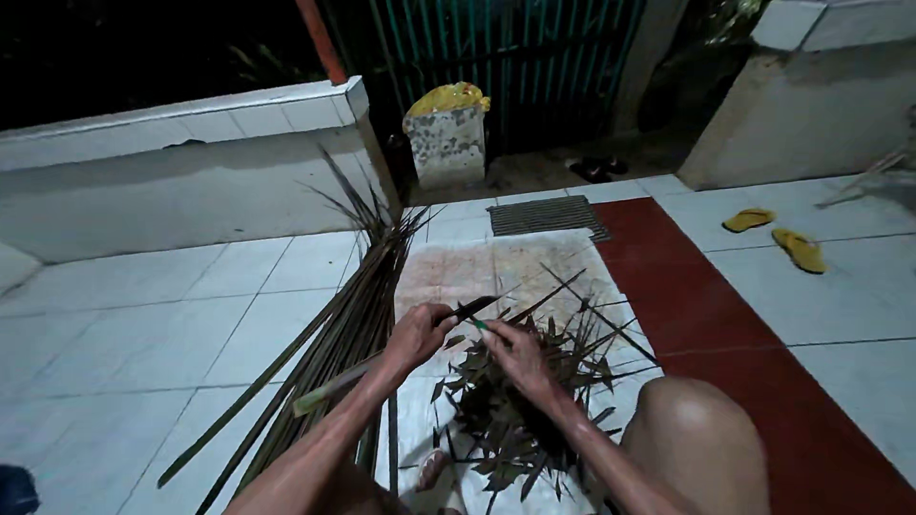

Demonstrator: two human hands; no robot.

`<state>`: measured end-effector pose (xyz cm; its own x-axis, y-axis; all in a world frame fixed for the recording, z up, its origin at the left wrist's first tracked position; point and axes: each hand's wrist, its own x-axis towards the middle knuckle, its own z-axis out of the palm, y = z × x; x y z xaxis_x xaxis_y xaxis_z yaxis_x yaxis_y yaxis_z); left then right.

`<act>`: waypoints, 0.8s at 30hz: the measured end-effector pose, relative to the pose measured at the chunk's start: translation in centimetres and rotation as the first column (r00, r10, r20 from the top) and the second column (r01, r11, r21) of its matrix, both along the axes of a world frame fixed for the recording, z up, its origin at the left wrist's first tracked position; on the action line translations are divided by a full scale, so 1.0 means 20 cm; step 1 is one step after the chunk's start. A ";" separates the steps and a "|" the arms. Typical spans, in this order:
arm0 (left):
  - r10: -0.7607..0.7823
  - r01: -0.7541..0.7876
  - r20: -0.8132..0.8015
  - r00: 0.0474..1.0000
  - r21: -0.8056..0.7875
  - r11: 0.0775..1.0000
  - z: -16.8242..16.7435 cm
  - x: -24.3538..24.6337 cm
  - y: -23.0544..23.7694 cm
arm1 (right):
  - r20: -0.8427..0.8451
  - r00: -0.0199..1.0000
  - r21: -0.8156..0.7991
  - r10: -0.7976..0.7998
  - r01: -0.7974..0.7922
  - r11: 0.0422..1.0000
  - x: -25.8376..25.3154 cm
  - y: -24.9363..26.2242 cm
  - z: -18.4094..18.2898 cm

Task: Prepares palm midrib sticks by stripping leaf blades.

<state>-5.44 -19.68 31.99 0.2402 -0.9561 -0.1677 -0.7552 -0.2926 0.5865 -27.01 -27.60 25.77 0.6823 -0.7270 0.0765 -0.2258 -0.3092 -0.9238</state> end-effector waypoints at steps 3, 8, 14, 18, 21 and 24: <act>-0.007 0.007 0.025 1.000 -0.003 1.000 0.00 -0.03 -0.02 | -0.011 1.000 0.004 -0.011 0.011 1.000 0.00 0.00 0.01; -0.022 0.022 0.049 0.999 0.001 1.000 0.01 -0.06 -0.02 | 0.015 1.000 0.004 -0.017 0.017 1.000 -0.01 0.00 0.01; 0.013 -0.015 0.174 0.985 0.012 1.000 0.02 -0.10 -0.01 | 0.004 1.000 -0.001 -0.021 0.021 1.000 -0.01 0.02 0.02; 0.026 -0.029 0.215 0.976 0.013 0.999 0.05 -0.11 0.00 | -0.014 1.000 -0.005 -0.021 0.021 1.000 0.00 0.04 0.04; 0.041 -0.047 0.282 0.959 0.013 0.999 0.05 -0.14 0.00 | -0.037 0.997 -0.018 -0.072 0.071 0.997 0.01 0.06 0.06; 0.046 -0.078 0.405 0.913 0.062 0.995 0.09 -0.20 0.00 | -0.099 0.989 -0.014 -0.111 0.111 0.994 0.03 0.07 0.09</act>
